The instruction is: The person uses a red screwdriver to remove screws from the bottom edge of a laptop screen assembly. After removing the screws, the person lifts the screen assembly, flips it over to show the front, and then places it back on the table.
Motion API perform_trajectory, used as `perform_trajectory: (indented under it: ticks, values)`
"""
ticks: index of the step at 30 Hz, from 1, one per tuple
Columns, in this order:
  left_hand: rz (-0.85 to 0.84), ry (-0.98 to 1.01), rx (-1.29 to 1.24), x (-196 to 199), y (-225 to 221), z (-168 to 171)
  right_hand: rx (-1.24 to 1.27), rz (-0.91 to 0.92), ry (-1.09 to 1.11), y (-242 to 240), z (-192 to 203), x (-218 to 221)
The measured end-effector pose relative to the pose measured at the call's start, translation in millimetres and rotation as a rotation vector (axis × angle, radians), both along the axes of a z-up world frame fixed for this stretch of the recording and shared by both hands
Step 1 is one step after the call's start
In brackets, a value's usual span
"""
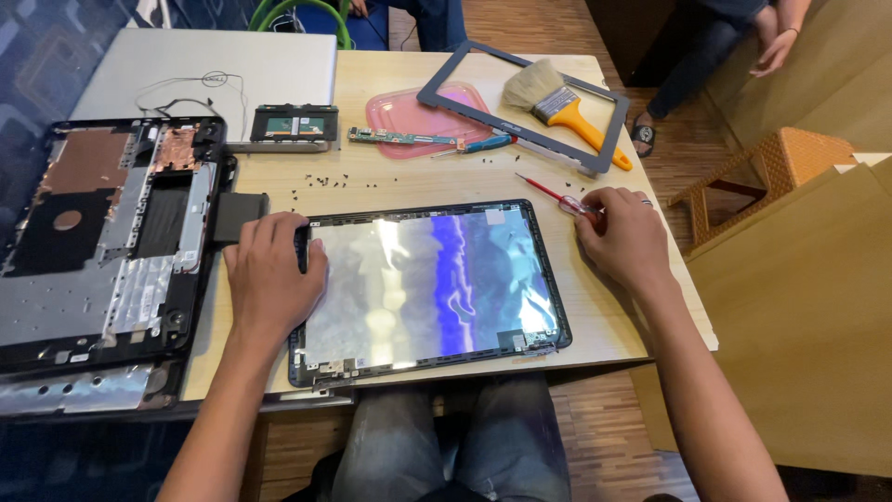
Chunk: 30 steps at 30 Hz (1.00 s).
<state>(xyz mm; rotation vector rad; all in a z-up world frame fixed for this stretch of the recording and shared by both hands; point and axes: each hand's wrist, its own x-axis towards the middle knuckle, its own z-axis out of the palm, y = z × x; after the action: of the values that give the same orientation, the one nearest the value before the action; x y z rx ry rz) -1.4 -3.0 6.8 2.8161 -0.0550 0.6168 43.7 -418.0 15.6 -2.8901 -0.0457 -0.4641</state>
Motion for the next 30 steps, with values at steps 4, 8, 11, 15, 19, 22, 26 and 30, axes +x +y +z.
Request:
perform_trajectory:
  ticks: [4,8,11,15,19,22,26,30]
  values:
    - [0.014,0.045,-0.003,-0.3,-2.6,5.2,0.118,-0.026,0.045,8.4,22.3,-2.6]
    - [0.015,0.017,0.013,2.0,-0.5,0.0,0.225,-0.272,0.001,-21.8,19.8,38.3]
    - [0.028,0.040,0.010,2.6,-0.9,1.2,0.260,-0.417,0.199,-35.2,18.7,79.1]
    - [0.053,0.083,0.000,3.0,-2.1,6.6,0.360,-0.408,0.252,-25.9,19.3,93.1]
    - [0.031,0.079,-0.005,1.3,-1.2,7.1,0.523,-0.364,0.224,-47.2,-9.2,116.4]
    - [0.022,0.063,-0.007,1.9,-0.6,4.7,1.042,-0.268,0.182,-41.6,4.8,112.1]
    - [0.020,0.059,-0.014,1.7,0.0,3.0,1.688,-0.107,0.115,-31.3,24.3,103.9]
    - [0.024,0.045,-0.023,2.0,1.2,-0.6,1.612,-0.027,0.019,-18.5,39.5,81.8]
